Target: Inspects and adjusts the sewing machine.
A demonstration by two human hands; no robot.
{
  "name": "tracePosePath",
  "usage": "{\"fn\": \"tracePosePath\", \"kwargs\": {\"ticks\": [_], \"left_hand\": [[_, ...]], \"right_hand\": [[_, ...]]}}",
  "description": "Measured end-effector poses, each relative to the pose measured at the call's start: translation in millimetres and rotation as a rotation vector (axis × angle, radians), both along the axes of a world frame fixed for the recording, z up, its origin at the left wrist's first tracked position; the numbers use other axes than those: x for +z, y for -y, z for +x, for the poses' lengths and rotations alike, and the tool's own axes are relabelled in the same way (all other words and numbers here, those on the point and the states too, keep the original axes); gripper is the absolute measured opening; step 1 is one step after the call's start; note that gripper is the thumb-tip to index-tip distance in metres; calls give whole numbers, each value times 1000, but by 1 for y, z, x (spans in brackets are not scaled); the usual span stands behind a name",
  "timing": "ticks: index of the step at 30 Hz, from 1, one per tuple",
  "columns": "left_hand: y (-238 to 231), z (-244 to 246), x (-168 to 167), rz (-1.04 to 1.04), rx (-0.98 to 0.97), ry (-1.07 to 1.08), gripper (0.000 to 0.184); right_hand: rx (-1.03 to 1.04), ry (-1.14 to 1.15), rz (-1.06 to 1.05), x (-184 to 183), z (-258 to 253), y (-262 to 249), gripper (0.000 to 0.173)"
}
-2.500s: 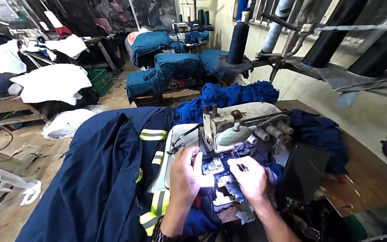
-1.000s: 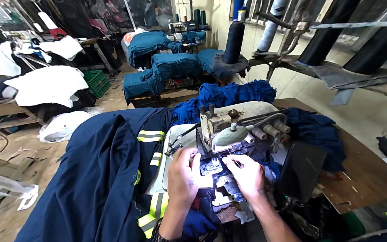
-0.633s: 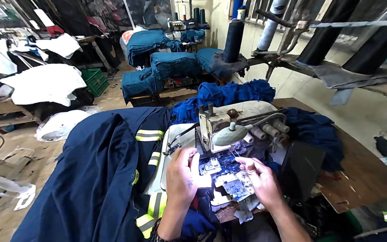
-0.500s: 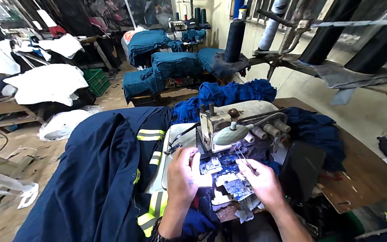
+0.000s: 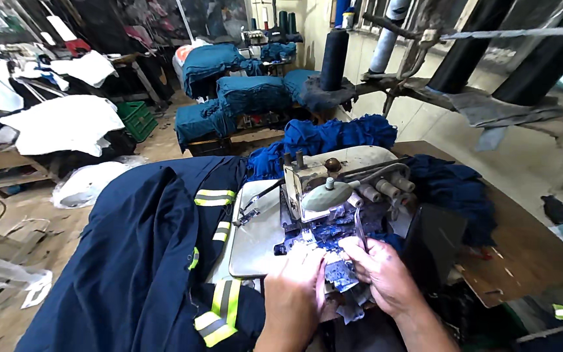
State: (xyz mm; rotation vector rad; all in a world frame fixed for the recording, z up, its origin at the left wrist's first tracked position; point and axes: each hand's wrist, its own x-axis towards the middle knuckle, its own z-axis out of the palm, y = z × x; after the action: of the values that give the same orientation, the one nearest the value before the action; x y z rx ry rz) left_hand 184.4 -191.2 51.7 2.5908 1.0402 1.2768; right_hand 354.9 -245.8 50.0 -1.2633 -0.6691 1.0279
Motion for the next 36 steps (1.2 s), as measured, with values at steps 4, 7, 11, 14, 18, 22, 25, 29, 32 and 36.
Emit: {"fn": "tracePosePath", "kwargs": {"ticks": [4,7,11,14,18,22,25,29,32,36], "left_hand": [[2,14,-4,124,130,-148,23],[-2,22,-8,153,162,-191,27],[-9,22,-12,122,108,-196,20],[-15,14,-8,24,11,-154,21],[-24,2,1,-212,-141,-58,19],[-32,-6,13,-489,-217,-42,17],[-34,-7,14,-534,-226,-25,16],[-34,-6,10,-511,-237,11,15],[-35,-6,7,-485,-244,26,14],[-34,-6,7,-474,-235,29,14]], "right_hand": [[20,-48,-16,2,-3,-1,10],[30,-56,-14,2,-4,-3,10],[23,-64,-17,2,-5,-4,9],[17,149,6,-5,0,-3,14],[-26,766,101,-20,16,5,37],[-207,1103,128,-20,23,17,35],[-178,1168,159,-11,25,26,34],[-144,1215,140,-3,22,30,38],[-156,1223,140,-1,21,29,34],[-141,1246,124,-1,21,29,33]]}}
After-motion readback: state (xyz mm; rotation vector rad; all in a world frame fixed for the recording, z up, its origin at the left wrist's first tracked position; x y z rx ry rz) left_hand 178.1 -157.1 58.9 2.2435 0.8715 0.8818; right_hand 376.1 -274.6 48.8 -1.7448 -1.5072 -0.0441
